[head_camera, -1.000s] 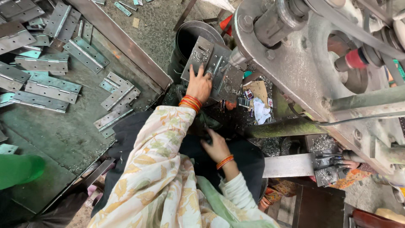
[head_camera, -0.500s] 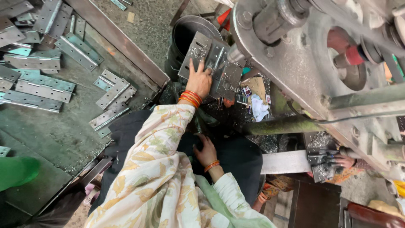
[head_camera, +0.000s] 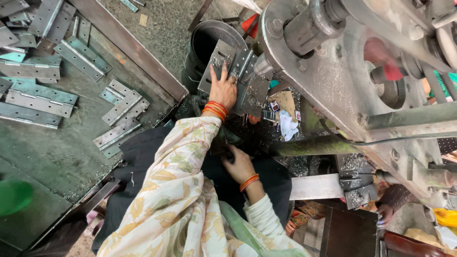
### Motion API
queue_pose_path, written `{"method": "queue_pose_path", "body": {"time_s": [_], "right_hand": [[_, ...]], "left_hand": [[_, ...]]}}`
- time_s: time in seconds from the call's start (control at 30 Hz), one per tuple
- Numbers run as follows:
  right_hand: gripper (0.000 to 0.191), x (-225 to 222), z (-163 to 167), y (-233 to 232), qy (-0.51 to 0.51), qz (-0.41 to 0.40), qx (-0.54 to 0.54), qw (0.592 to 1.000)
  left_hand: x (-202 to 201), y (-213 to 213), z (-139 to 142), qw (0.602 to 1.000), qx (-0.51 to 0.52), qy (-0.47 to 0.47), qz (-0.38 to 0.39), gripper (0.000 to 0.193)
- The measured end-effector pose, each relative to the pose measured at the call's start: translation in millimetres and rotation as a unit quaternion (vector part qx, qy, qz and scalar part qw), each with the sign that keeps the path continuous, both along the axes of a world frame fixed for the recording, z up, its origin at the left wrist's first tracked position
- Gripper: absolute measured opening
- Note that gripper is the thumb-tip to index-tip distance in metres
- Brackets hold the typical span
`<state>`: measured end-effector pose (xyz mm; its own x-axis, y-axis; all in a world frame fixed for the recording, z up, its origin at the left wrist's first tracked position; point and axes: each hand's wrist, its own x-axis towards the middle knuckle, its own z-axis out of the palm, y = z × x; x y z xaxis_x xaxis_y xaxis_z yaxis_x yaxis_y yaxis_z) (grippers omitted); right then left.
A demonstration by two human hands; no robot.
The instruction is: The person operates a manual punching machine to process metal hinge blanks. They repeatedly pick up a blank, place it into the machine's die, and activate the press to punch holes. After each cycle, they remove the finished piece and set it aside on a nearby surface.
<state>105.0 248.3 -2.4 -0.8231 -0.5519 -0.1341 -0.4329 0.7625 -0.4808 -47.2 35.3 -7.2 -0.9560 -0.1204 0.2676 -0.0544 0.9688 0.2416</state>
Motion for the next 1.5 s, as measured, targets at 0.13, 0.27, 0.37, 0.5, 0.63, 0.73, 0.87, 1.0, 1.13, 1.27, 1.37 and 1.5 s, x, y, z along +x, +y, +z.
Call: {"method": "queue_pose_path", "body": {"time_s": [0.13, 0.27, 0.37, 0.5, 0.63, 0.73, 0.87, 1.0, 1.13, 1.27, 1.37, 1.5], "right_hand": [[0.056, 40, -50, -1, 0.046, -0.052, -0.028, 0.997], [0.051, 44, -68, 5, 0.027, -0.057, -0.048, 0.997], [0.054, 36, -56, 4, 0.039, -0.031, -0.061, 0.997], [0.056, 19, -15, -4, -0.063, -0.051, -0.042, 0.996], [0.05, -5, 34, -10, -0.027, -0.005, -0.022, 0.999], [0.048, -8, 54, -23, -0.025, -0.004, 0.004, 1.0], [0.047, -5, 65, -37, -0.056, -0.039, 0.032, 0.997], [0.045, -5, 66, -39, -0.037, -0.017, 0.043, 0.998], [0.046, -6, 66, -40, -0.038, -0.017, 0.055, 0.998], [0.047, -3, 68, -42, -0.038, -0.019, 0.053, 0.998], [0.048, -3, 70, -42, -0.061, -0.042, 0.059, 0.996], [0.047, -4, 66, -38, -0.055, -0.034, 0.047, 0.997]], "left_hand": [[-4, 1, -5, 1.0, -0.009, 0.006, 0.014, 0.042], [2, 2, -5, 0.997, -0.006, 0.072, 0.02, 0.043], [11, -3, 7, 0.997, 0.003, 0.07, 0.019, 0.038], [37, -41, 31, 0.993, 0.093, 0.042, 0.052, 0.034], [77, -113, 18, 0.976, 0.186, 0.081, 0.083, 0.03], [129, -178, -30, 0.965, 0.186, 0.101, 0.155, 0.039], [197, -206, -104, 0.946, -0.014, 0.025, 0.322, 0.049], [227, -205, -128, 0.938, 0.151, 0.014, 0.313, 0.068], [230, -211, -113, 0.924, 0.222, 0.069, 0.302, 0.074], [228, -222, -106, 0.916, 0.24, 0.031, 0.321, 0.065], [229, -234, -116, 0.908, 0.274, 0.07, 0.31, 0.05], [231, -248, -115, 0.889, 0.252, 0.131, 0.36, 0.058]]}}
